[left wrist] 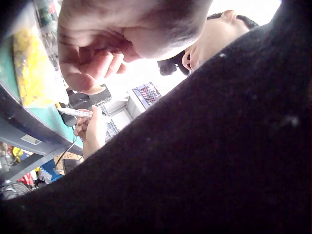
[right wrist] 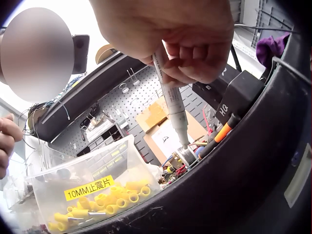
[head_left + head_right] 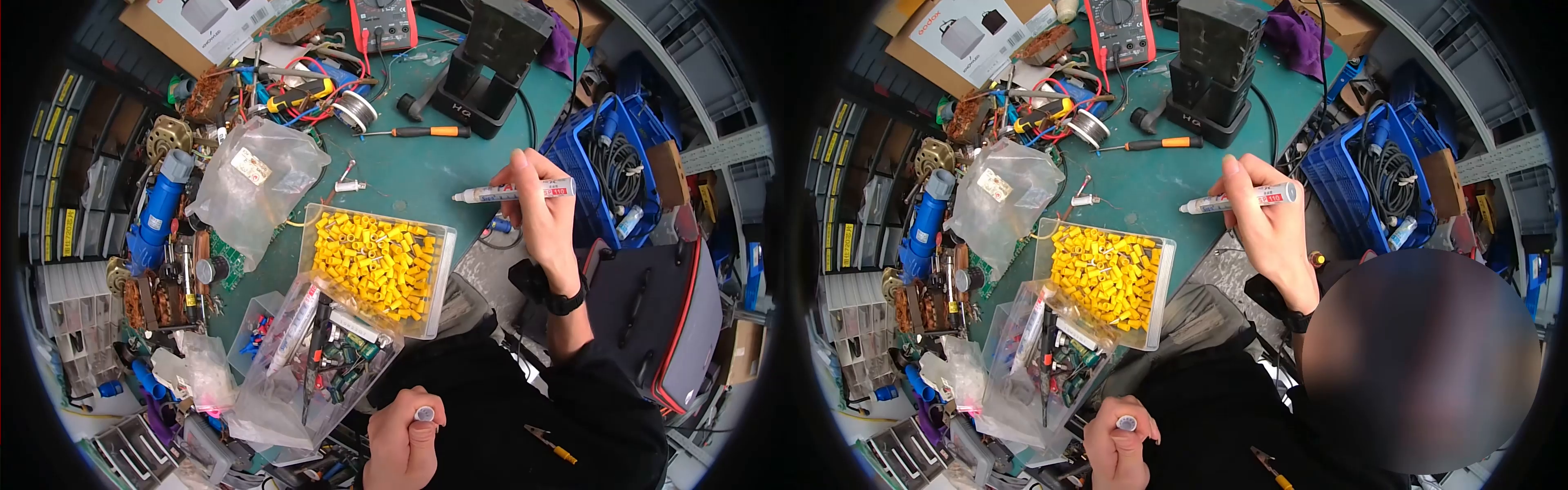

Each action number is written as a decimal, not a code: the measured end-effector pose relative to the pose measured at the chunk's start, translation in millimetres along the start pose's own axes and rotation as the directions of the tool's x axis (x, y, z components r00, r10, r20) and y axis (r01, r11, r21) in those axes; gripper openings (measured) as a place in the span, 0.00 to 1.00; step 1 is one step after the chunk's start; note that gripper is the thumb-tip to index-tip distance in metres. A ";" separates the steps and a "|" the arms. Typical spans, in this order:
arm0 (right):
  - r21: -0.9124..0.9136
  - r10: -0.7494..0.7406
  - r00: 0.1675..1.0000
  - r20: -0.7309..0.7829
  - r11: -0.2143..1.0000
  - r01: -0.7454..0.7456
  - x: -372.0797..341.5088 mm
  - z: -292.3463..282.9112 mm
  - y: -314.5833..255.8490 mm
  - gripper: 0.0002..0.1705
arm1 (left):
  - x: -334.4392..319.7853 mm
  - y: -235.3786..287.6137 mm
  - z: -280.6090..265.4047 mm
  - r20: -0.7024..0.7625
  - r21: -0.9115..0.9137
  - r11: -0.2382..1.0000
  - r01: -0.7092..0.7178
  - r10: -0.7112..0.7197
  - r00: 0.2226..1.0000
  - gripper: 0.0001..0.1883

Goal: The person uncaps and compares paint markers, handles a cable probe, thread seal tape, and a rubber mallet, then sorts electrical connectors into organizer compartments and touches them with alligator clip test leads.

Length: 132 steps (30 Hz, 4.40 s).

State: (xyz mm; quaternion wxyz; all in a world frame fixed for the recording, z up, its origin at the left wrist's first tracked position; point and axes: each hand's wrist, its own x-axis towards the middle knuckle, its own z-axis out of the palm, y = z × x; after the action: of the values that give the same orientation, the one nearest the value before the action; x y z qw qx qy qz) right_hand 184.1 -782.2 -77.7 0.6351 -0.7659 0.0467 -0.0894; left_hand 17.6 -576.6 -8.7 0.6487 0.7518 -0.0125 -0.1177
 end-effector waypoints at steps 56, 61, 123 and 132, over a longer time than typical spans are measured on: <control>0.399 -0.223 0.829 0.513 0.917 -0.001 -96.2 87.0 -81.9 0.20 | -81.1 -24.0 -58.3 -0.183 -0.191 0.970 -0.152 0.117 0.976 0.05; 0.381 -0.191 0.839 0.510 0.924 -0.022 -94.2 91.1 -85.3 0.17 | -80.5 -23.4 -68.4 -0.217 -0.079 0.962 -0.260 0.238 0.947 0.08; 0.593 -0.436 0.885 0.163 0.760 0.265 -69.5 49.3 -89.9 0.11 | -44.4 -26.4 -46.8 -0.337 0.664 0.747 0.026 0.268 0.903 0.18; 0.133 -0.122 0.992 0.021 0.984 0.118 -42.4 7.3 -38.8 0.09 | -38.3 -25.5 -35.0 -0.446 0.704 0.707 0.058 0.377 0.812 0.10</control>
State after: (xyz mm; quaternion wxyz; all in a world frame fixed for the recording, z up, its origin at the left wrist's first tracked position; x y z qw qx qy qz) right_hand 142.4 -760.0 -44.2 0.6783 -0.7248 -0.0145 -0.1193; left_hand -16.2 -532.1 -22.9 0.3036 0.9331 0.0669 0.1807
